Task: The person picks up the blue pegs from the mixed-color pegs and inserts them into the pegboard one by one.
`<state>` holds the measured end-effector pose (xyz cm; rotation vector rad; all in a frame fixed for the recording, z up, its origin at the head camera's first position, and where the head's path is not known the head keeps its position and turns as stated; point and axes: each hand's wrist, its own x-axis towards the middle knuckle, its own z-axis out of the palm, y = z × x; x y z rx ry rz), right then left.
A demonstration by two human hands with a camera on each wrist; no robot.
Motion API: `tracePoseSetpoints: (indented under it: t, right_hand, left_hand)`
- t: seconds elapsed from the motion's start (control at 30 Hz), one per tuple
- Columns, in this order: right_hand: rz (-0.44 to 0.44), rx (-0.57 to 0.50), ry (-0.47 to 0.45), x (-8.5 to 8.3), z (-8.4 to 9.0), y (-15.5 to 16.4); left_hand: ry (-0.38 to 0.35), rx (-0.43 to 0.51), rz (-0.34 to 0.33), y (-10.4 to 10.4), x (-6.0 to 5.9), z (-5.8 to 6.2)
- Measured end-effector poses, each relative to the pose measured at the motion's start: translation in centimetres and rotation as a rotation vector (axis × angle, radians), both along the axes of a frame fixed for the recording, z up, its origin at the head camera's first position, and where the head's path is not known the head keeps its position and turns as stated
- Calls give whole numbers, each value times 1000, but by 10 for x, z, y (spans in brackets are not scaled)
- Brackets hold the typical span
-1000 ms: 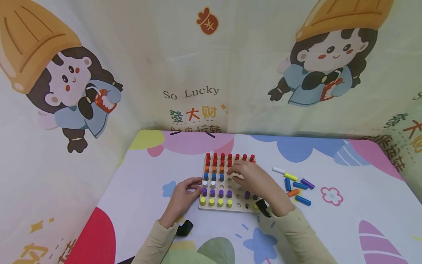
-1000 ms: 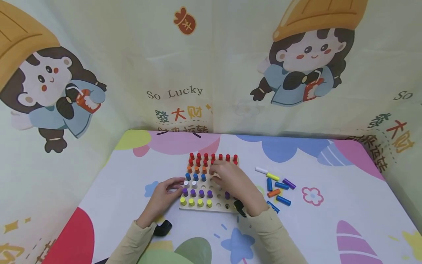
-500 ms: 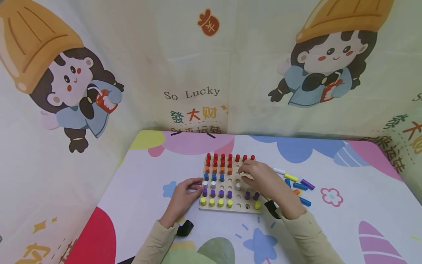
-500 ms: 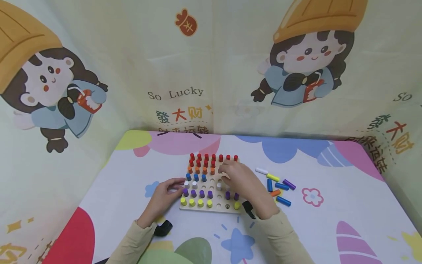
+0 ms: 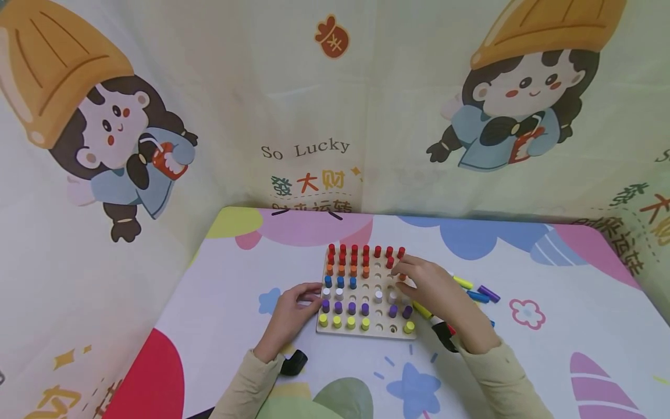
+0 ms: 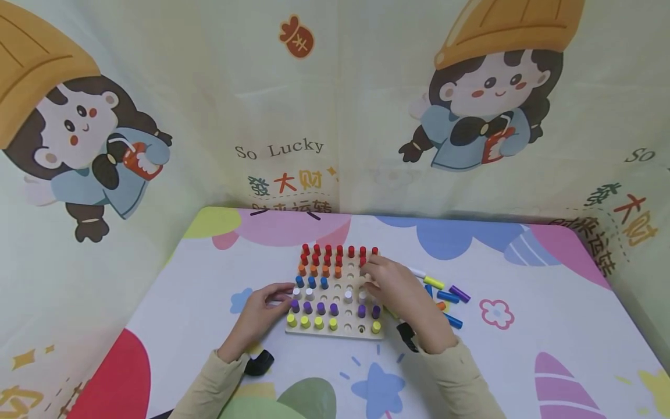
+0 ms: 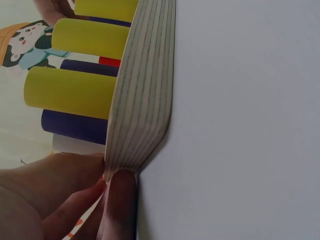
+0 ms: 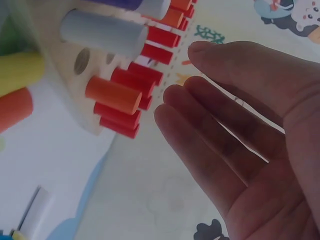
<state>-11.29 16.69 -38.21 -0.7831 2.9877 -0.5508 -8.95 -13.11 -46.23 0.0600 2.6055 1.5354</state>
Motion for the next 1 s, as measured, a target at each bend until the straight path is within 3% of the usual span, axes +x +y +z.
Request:
tracePoseSetpoints:
  t: [0.53,1.0]
  right_hand:
    - [5,0,95,0,-9,20]
    - [-48,8,29,-1,-12,40]
  left_hand:
    - [-5,-5,-5,-1,-2,-2]
    - [-10,-2,-12,-1,-2,-2]
